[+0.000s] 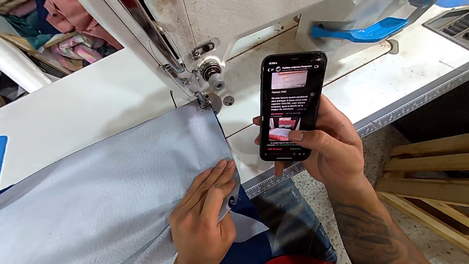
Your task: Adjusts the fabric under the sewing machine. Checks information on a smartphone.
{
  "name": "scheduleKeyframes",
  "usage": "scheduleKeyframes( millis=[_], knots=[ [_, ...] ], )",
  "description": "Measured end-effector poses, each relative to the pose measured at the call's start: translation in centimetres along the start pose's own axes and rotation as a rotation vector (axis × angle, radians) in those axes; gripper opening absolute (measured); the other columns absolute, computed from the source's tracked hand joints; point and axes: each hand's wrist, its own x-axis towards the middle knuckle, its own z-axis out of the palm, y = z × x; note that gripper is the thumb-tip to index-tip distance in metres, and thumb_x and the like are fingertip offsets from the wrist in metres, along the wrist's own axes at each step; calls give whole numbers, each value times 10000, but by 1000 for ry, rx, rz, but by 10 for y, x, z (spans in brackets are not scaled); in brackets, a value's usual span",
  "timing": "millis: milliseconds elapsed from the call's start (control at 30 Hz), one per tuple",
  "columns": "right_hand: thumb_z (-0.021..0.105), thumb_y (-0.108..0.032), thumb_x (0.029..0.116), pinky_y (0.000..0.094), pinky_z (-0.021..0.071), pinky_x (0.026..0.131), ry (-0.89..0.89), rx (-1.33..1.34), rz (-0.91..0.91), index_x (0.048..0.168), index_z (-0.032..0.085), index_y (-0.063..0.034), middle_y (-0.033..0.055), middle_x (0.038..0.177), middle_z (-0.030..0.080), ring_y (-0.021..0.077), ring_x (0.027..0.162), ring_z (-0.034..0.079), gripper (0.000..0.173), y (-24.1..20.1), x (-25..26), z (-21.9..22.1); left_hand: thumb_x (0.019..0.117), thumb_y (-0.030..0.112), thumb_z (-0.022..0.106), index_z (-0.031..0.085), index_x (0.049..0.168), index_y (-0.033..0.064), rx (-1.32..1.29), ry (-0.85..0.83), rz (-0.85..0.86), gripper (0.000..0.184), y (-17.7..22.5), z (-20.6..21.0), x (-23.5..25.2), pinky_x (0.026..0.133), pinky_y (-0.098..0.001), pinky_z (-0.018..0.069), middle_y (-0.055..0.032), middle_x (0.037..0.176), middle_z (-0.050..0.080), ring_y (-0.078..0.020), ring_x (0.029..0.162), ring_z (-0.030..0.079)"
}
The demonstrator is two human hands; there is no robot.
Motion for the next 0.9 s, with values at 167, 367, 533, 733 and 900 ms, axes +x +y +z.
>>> scheduleKeyframes(
  millis=[167, 367, 533, 733, 900],
  knots=[
    [419, 20, 956, 467, 636, 494, 14, -13, -4, 1434, 375, -32, 279, 1273, 609, 416, 979, 726, 483, 0, 0, 1, 961, 73, 513, 747, 959, 73, -5, 2, 0, 234, 0, 0, 0, 1050, -391, 567, -75, 1195, 759, -228, 1198, 692],
    [360, -16, 1004, 475, 634, 495, 23, 24, 5, 1424, 390, -42, 279, 1280, 607, 417, 973, 727, 422, 1, 0, 0, 960, 70, 512, 744, 957, 70, -2, 2, 5, 232, 0, 0, 0, 1048, -392, 568, -78, 1191, 760, -230, 1198, 692],
    [265, -158, 1109, 474, 628, 477, 49, 65, 0, 1421, 400, -44, 290, 1231, 618, 416, 891, 736, 359, 0, 1, 1, 960, 70, 511, 748, 957, 75, 1, 9, 0, 237, 0, 0, 0, 1047, -388, 569, -73, 1191, 760, -229, 1189, 696],
    [413, 3, 973, 446, 632, 481, 39, -21, -11, 1409, 393, -25, 267, 1242, 622, 389, 933, 735, 437, 1, 0, 2, 962, 67, 512, 743, 949, 65, -5, 9, 1, 232, 0, 0, -1, 1058, -398, 564, -80, 1183, 762, -229, 1195, 694],
    [339, -109, 1080, 468, 630, 483, 48, 23, -6, 1432, 399, -33, 282, 1265, 610, 410, 931, 732, 365, 0, 1, 2, 958, 68, 510, 753, 959, 75, 3, 5, -3, 243, 0, 0, -1, 1049, -397, 568, -74, 1189, 761, -228, 1190, 696]
  ],
)
